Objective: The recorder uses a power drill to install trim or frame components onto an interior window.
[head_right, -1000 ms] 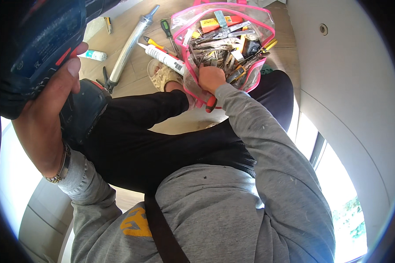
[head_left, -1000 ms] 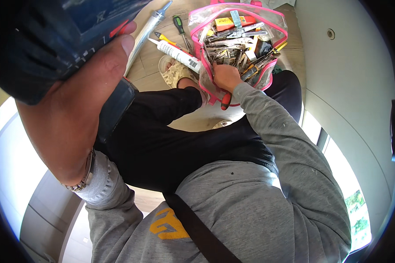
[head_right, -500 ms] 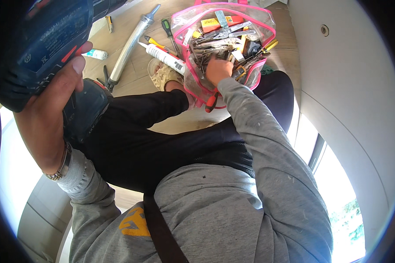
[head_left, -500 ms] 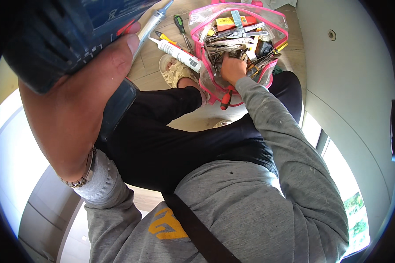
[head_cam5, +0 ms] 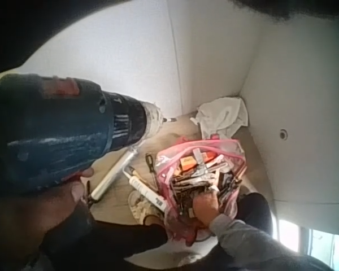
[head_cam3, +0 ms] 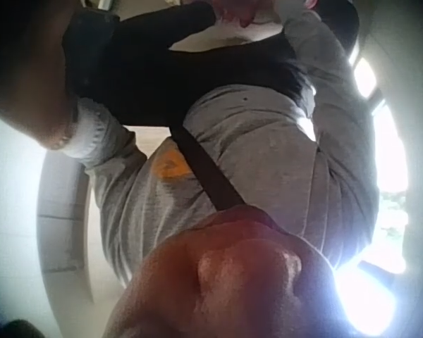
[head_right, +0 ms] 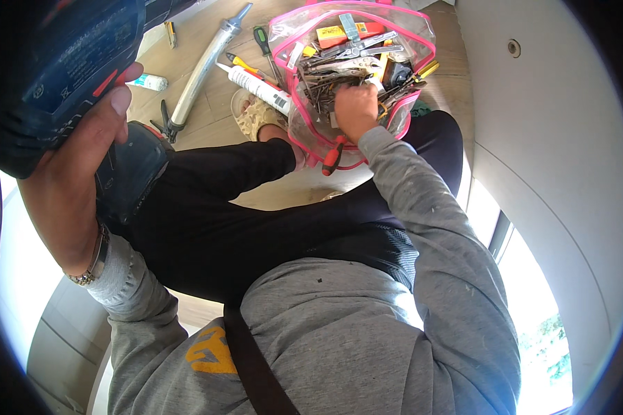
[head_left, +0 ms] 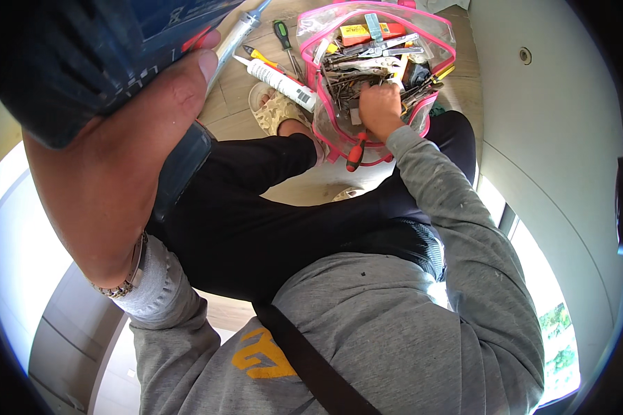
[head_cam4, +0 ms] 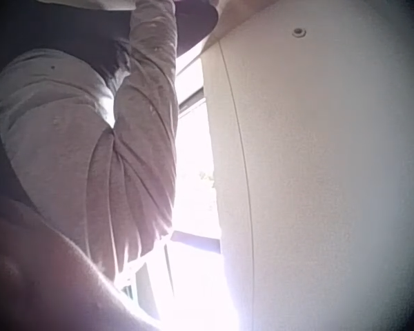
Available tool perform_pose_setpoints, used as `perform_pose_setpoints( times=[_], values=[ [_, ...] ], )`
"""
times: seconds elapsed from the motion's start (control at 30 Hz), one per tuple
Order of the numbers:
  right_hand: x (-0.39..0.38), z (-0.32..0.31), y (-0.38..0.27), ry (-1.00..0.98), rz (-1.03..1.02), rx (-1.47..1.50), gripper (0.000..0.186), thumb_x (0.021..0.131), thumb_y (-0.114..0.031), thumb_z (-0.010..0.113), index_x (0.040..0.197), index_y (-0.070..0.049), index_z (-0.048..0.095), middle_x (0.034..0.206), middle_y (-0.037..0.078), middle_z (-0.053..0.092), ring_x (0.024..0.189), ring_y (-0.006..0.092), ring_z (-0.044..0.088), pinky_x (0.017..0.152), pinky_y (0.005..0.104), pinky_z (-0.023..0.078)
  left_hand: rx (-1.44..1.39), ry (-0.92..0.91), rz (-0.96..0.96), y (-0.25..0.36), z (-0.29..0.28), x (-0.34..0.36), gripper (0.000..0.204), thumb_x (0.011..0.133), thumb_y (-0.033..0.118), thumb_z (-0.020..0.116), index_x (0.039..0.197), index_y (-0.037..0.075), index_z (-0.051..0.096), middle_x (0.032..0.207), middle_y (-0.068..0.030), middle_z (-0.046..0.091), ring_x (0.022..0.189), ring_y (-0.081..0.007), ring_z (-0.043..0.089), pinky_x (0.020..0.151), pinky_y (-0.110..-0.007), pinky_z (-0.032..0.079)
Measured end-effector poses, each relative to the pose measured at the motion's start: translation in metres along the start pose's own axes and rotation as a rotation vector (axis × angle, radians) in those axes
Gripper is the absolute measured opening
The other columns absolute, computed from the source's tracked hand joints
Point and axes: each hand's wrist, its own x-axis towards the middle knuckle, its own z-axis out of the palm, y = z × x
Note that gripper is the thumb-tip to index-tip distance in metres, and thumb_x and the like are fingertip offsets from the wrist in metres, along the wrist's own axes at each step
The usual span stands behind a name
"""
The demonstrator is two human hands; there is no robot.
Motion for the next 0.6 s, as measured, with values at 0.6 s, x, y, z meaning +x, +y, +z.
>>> perform_pose_setpoints(
  times=[0.6],
  values=[
    [-0.062, -0.009, -0.008, -0.136, -0.342, 0.092, 0.013, 0.081, -0.018, 0.066, 0.088, -0.012, 0.075, 0.085, 0.009, 0.075, 0.082, 0.0265, 0.073, 0.082, 0.0431, 0.042, 0.069, -0.036, 0.073, -0.002, -0.005, 0.0, 0.021, 0.088, 0.013, 0.075, 0.105, 0.001, 0.076, 0.072, -0.0036, 0.065, 0.062, -0.0096, 0.06, 0.063, -0.023, 0.044]
  ],
)
